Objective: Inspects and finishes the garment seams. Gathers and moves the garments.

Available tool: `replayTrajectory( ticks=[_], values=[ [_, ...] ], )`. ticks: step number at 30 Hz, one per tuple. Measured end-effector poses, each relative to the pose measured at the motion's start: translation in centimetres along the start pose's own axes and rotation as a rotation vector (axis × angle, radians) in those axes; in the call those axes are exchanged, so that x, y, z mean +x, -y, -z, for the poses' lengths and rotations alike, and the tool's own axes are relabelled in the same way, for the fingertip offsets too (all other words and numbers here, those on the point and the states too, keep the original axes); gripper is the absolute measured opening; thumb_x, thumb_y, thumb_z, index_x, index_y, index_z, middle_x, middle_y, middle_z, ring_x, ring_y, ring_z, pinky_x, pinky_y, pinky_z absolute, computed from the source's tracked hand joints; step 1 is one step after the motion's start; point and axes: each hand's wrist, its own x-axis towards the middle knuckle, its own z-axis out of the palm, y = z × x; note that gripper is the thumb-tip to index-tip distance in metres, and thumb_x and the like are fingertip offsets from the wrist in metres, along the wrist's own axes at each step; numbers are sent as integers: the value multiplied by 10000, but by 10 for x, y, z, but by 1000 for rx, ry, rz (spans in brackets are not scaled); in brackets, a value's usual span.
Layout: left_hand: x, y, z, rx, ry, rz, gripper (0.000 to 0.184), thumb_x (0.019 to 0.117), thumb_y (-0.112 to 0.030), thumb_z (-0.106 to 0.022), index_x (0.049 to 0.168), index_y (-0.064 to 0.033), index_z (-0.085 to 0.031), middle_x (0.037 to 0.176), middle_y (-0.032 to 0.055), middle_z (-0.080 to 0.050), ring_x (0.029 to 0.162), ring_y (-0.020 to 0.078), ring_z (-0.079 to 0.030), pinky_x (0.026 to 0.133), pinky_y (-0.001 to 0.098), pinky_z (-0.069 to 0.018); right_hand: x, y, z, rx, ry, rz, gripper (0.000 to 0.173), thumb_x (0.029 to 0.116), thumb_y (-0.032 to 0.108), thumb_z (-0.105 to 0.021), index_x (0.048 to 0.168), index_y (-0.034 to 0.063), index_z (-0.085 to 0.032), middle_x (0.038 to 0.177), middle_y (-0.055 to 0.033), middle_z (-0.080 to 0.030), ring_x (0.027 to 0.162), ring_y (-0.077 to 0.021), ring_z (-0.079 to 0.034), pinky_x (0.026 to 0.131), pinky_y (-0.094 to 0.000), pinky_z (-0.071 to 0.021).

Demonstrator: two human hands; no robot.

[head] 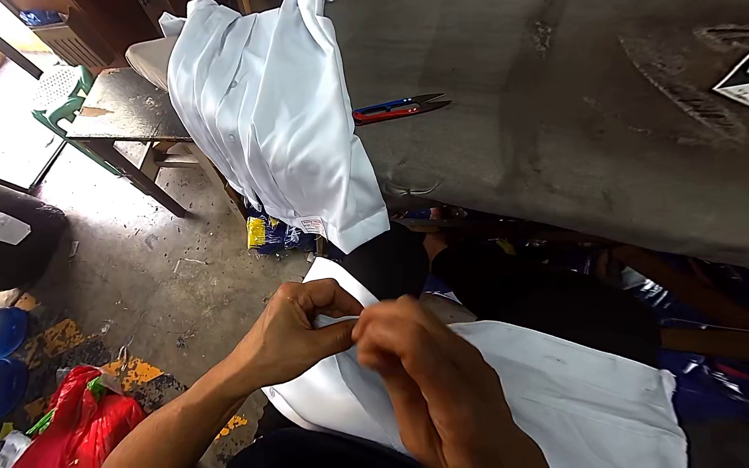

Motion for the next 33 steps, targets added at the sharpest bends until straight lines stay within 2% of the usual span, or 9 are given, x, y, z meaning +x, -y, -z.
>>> replayTrajectory(
  ticks=[2, 5, 8, 10, 12, 15, 24, 33],
  values=[
    [1, 2, 5, -23, 27, 29, 89, 953, -76, -699, 995, 1, -716, 826, -5, -705, 728, 23, -643, 671, 197, -542, -6, 11, 9, 237, 152, -27, 213, 1103, 206, -471, 1027, 52, -597, 932, -70, -670, 902, -95, -661, 806, -201, -538],
    [0, 4, 11, -87, 53, 65, 86, 957, -55, -685, 1013, 3, -714, 831, 8, -711, 728, 41, -658, 670, 214, -559, -18, 10, 17, 567, 366, -134, 210, 1079, 174, -532, 1024, 6, -647, 908, -88, -699, 820, -79, -679, 749, -185, -558],
    [0, 6, 13, -118, 49, 78, 98, 959, -48, -684, 1031, 9, -716, 849, 19, -721, 745, 50, -671, 692, 227, -574, -31, -1, 14, 723, 292, -194, 162, 1047, 142, -597, 1009, 4, -673, 965, -82, -706, 877, -83, -692, 778, -214, -590],
    [0, 7, 14, -134, 50, 85, 102, 960, -47, -685, 1037, 12, -714, 858, 26, -724, 755, 56, -676, 707, 235, -580, -35, -8, 10, 638, 115, -219, 132, 1031, 145, -621, 1021, 29, -684, 979, -44, -683, 895, -71, -669, 776, -207, -582],
    [0, 7, 14, -141, 48, 89, 101, 959, -48, -687, 1033, 15, -715, 846, 27, -721, 740, 58, -671, 692, 234, -575, -34, -14, 4, 497, -59, -279, 130, 1004, 129, -649, 1088, 33, -670, 934, -6, -686, 816, -41, -657, 712, -189, -573],
    [0, 7, 13, -138, 52, 74, 97, 961, -49, -682, 1027, 14, -714, 842, 25, -716, 735, 56, -666, 686, 231, -570, -30, -20, -3, 380, -166, -347, 222, 956, 91, -680, 1152, 13, -610, 875, 18, -669, 765, -39, -646, 668, -185, -567],
    [0, 5, 13, -132, 59, 63, 91, 959, -52, -684, 1025, 5, -711, 841, 11, -714, 740, 49, -665, 688, 223, -567, -27, -22, -7, 287, -121, -347, 258, 950, 111, -683, 1171, 17, -591, 856, 37, -658, 734, -14, -606, 632, -155, -516],
    [-1, 4, 14, -150, 71, 49, 92, 963, -40, -674, 1034, 9, -706, 855, 14, -719, 752, 47, -667, 699, 222, -567, -27, -22, -8, 256, -138, -350, 272, 939, 92, -676, 1182, 15, -581, 849, 38, -647, 733, -12, -602, 631, -150, -517]
  ],
)
